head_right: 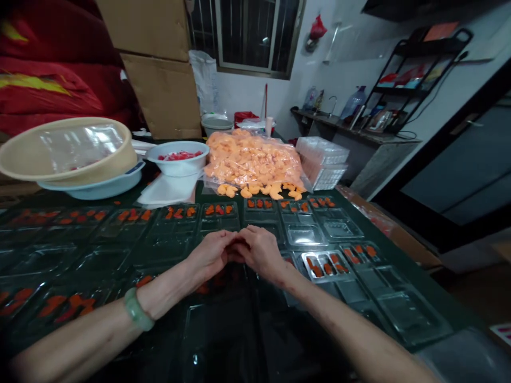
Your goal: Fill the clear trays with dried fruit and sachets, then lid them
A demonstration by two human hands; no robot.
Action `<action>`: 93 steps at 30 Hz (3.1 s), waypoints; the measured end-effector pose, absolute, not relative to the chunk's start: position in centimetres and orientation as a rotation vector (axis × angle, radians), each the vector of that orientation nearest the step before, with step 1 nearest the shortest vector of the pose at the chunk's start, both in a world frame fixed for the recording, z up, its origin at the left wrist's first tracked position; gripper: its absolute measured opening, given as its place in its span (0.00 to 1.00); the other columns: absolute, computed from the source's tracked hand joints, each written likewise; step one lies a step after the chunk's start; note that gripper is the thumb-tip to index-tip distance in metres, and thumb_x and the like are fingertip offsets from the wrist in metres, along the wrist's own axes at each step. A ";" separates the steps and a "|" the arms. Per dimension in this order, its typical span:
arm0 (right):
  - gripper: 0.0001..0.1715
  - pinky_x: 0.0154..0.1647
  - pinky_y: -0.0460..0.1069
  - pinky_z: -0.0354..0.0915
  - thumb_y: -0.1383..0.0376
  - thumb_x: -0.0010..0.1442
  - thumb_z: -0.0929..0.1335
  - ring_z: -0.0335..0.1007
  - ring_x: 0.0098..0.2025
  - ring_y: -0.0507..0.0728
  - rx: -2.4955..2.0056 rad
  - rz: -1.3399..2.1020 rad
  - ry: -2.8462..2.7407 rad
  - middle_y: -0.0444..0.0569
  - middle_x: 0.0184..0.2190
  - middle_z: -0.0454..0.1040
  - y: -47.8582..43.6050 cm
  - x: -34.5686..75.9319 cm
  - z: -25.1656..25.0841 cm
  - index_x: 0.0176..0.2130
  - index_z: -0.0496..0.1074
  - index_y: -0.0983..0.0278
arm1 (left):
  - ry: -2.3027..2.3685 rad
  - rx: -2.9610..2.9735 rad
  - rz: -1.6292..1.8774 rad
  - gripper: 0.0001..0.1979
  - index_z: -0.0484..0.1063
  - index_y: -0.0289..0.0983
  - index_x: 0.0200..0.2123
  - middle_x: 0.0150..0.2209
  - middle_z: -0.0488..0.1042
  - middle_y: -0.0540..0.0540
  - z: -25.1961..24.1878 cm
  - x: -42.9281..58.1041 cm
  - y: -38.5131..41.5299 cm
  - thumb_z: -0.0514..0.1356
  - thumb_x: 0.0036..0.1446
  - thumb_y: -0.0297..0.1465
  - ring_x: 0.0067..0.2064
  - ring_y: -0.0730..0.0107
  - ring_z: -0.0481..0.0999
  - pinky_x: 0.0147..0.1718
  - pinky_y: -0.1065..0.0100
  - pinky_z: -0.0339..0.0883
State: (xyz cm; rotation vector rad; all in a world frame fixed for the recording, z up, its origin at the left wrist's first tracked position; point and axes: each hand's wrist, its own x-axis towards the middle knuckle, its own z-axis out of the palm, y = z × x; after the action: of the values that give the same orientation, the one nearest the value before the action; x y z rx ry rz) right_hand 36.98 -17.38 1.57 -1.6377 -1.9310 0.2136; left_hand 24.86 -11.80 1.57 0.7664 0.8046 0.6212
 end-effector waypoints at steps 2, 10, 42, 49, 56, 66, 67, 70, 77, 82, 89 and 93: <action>0.04 0.33 0.47 0.60 0.69 0.55 0.66 0.66 0.30 0.52 -1.613 0.306 -1.809 0.46 0.28 0.71 -18.0 37.4 1.2 0.30 0.71 0.63 | 0.843 0.844 0.588 0.07 0.65 0.32 0.23 0.18 0.68 0.48 1.6 25.2 -12.0 0.56 0.53 0.25 0.17 0.71 0.68 0.17 0.69 0.63; 0.08 0.28 0.46 0.62 0.66 0.52 0.67 0.69 0.28 0.51 -1.390 1.019 -1.345 0.47 0.27 0.75 -19.2 39.6 1.8 0.35 0.70 0.67 | 0.701 0.948 0.552 0.07 0.67 0.31 0.28 0.21 0.70 0.47 1.1 25.9 -11.6 0.63 0.44 0.24 0.20 0.74 0.69 0.18 0.73 0.59; 0.06 0.43 0.53 0.59 0.69 0.49 0.67 0.66 0.42 0.62 -2.122 0.003 -1.291 0.56 0.33 0.73 -9.5 54.0 -1.7 0.23 0.72 0.66 | 0.775 0.716 0.540 0.07 0.73 0.26 0.25 0.25 0.73 0.41 1.6 25.4 -9.5 0.58 0.46 0.13 0.26 0.72 0.75 0.25 0.75 0.69; 0.11 0.28 0.45 0.62 0.59 0.55 0.66 0.66 0.27 0.51 -1.514 0.598 -1.521 0.44 0.27 0.72 -18.2 42.0 0.7 0.36 0.69 0.63 | 0.753 0.718 0.501 0.07 0.70 0.28 0.21 0.19 0.69 0.47 1.1 26.5 -11.3 0.61 0.49 0.19 0.19 0.79 0.68 0.16 0.79 0.60; 0.03 0.25 0.44 0.60 0.66 0.54 0.64 0.63 0.24 0.49 -1.526 0.653 -1.339 0.43 0.23 0.70 -23.3 39.7 0.9 0.29 0.66 0.64 | 0.730 0.779 0.334 0.08 0.70 0.28 0.22 0.19 0.69 0.46 1.2 27.2 -14.4 0.61 0.51 0.26 0.19 0.78 0.67 0.14 0.79 0.57; 0.07 0.22 0.45 0.57 0.61 0.51 0.67 0.62 0.22 0.50 -1.875 0.213 -1.135 0.44 0.22 0.69 -28.2 49.4 4.5 0.28 0.67 0.62 | 0.824 0.850 0.439 0.04 0.71 0.28 0.28 0.27 0.73 0.42 2.5 23.6 -12.0 0.59 0.48 0.17 0.21 0.77 0.70 0.15 0.79 0.61; 0.06 0.23 0.46 0.57 0.61 0.52 0.67 0.63 0.22 0.51 -1.997 0.172 -1.206 0.44 0.22 0.69 -28.8 49.4 3.8 0.28 0.67 0.62 | 0.826 0.844 0.440 0.01 0.71 0.29 0.27 0.26 0.73 0.43 2.4 23.3 -11.9 0.60 0.49 0.20 0.19 0.79 0.68 0.13 0.80 0.57; 0.04 0.25 0.46 0.56 0.64 0.53 0.64 0.66 0.26 0.52 -2.390 0.014 -1.380 0.44 0.26 0.72 -29.6 48.8 1.1 0.31 0.68 0.61 | 0.803 0.831 0.407 0.07 0.68 0.31 0.25 0.21 0.68 0.48 2.0 22.9 -12.1 0.63 0.49 0.29 0.15 0.82 0.61 0.09 0.80 0.49; 0.10 0.28 0.47 0.51 0.66 0.58 0.60 0.67 0.37 0.58 -2.837 -0.352 -1.505 0.53 0.33 0.72 -27.6 48.2 -0.3 0.33 0.69 0.66 | 0.769 0.839 0.386 0.09 0.69 0.32 0.27 0.22 0.69 0.49 1.8 23.2 -13.6 0.66 0.43 0.28 0.19 0.78 0.67 0.12 0.79 0.53; 0.07 0.30 0.48 0.52 0.70 0.54 0.62 0.67 0.35 0.58 -2.811 -0.107 -1.758 0.53 0.32 0.72 -27.2 49.4 -0.7 0.30 0.70 0.65 | 0.800 0.846 0.398 0.06 0.69 0.31 0.27 0.23 0.70 0.47 2.3 22.6 -14.1 0.65 0.44 0.23 0.19 0.77 0.68 0.14 0.78 0.55; 0.13 0.27 0.48 0.55 0.68 0.57 0.60 0.68 0.30 0.58 -2.682 -0.109 -1.403 0.51 0.29 0.72 -27.6 49.0 -1.4 0.43 0.65 0.65 | 0.776 0.819 0.365 0.09 0.67 0.33 0.26 0.23 0.69 0.49 2.8 21.8 -15.3 0.65 0.45 0.29 0.19 0.78 0.66 0.13 0.79 0.48; 0.13 0.26 0.47 0.60 0.60 0.58 0.63 0.66 0.26 0.54 -1.992 0.225 -1.313 0.46 0.26 0.70 -28.3 43.0 0.3 0.42 0.64 0.64 | 0.783 0.848 0.349 0.14 0.66 0.33 0.25 0.20 0.65 0.52 2.2 22.4 -16.8 0.68 0.41 0.34 0.18 0.82 0.62 0.13 0.79 0.45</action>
State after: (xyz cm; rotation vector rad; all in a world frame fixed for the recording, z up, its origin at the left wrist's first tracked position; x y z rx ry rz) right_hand 43.01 -28.27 0.32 -1.9918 -1.3126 0.2248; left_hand 22.38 -16.84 2.18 0.8479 0.7825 0.3489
